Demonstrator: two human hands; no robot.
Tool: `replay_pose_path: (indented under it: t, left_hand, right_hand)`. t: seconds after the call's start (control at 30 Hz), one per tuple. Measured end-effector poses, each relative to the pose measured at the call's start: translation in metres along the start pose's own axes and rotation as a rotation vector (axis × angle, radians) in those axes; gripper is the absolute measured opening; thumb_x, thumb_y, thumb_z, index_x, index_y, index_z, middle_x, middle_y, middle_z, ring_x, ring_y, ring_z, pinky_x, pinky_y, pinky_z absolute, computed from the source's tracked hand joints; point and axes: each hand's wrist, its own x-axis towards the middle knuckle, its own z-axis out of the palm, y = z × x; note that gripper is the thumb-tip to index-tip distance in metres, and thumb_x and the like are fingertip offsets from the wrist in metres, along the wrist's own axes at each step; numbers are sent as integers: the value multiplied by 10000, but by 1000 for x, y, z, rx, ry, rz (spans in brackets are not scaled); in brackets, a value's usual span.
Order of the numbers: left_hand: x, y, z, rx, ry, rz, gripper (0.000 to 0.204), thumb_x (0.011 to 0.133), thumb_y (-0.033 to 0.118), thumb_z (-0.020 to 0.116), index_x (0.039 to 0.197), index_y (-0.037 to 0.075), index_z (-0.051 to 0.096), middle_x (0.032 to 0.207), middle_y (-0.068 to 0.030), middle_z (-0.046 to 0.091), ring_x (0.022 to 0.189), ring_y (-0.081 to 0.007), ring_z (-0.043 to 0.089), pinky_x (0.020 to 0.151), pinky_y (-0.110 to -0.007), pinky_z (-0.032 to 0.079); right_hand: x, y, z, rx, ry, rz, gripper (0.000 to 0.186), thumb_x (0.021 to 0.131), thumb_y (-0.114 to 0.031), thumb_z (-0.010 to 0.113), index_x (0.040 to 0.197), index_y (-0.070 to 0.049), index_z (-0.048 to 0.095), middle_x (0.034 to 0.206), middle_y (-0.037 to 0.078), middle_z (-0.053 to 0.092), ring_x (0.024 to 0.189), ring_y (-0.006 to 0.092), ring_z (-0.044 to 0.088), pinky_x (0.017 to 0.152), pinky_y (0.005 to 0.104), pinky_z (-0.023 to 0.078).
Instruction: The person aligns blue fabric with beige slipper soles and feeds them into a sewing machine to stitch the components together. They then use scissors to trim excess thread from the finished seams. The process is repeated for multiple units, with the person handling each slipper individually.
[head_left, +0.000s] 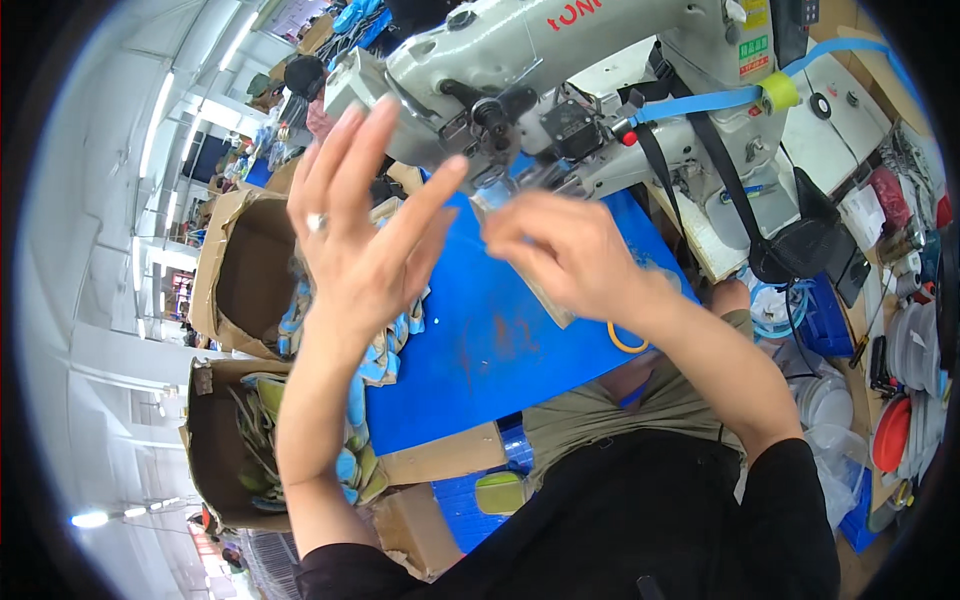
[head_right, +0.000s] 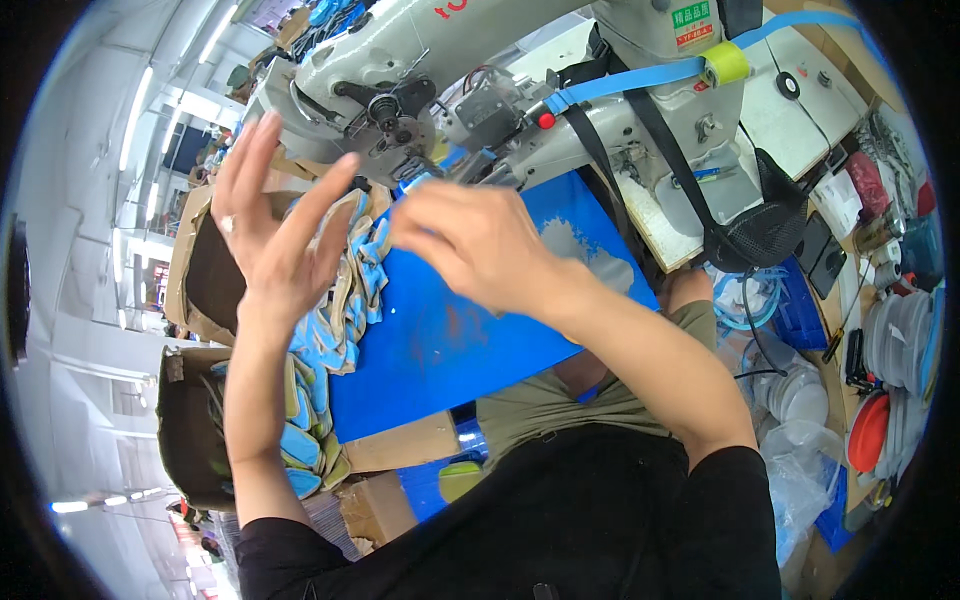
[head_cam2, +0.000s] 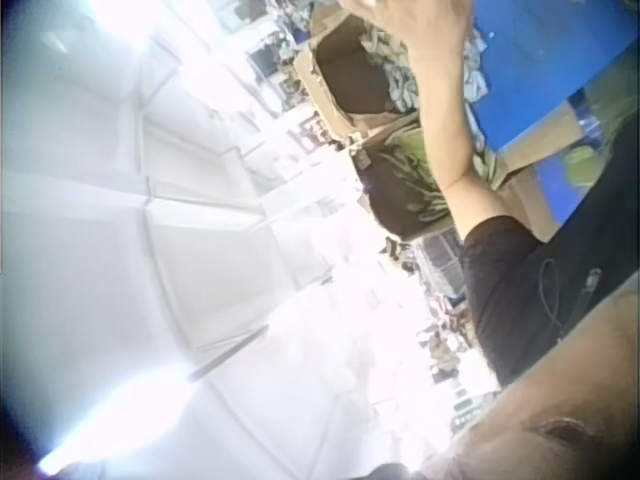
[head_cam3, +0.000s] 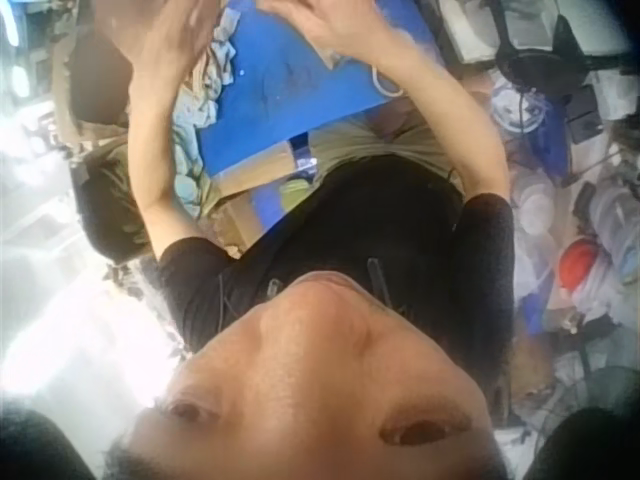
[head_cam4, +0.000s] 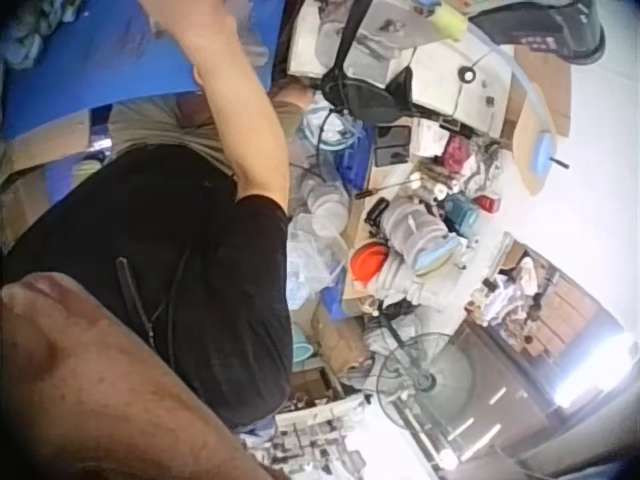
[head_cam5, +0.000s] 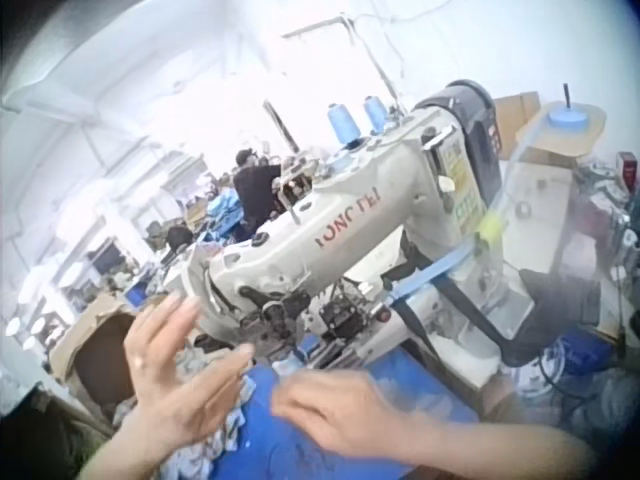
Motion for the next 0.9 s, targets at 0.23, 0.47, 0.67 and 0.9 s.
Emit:
replay_pose_path:
  t: [0.23,0.47,0.67,0.9]
  left_hand:
    - [28,-13,4,131,-128,99,149,723,225,887,796,217,757,1560,-57,539,1511,-326,389,1236,-471,235]
    - [65,6,8,232,-158,-32,132,771,150,863,795,187,739,1455,29,634,1478,-265,452,1181,-461,287]
    - [71,7,10,267,-216,-43,129,764,108,839,788,164,726,1360,55,682,1422,-237,519,1160,-448,314]
    - [52,-5,14,212,-146,-7,126,781,168,850,852,205,753,1427,-1,646,1435,-276,505,1204,-467,284]
  right_hand:
    - [-28,-3,-4,-141,163,-11,81,874,-74,752,931,-55,698,974,89,732,779,277,710,649,351,549]
    - [-4,21,23,-223,319,27,95,850,-37,761,939,-41,728,1030,98,743,755,249,714,627,322,559]
    - [9,16,45,-148,342,167,64,877,-85,755,934,-58,741,1029,85,751,788,271,724,658,348,565]
    - [4,5,57,-48,85,212,70,900,-108,735,959,-69,733,988,91,746,819,306,712,717,383,555]
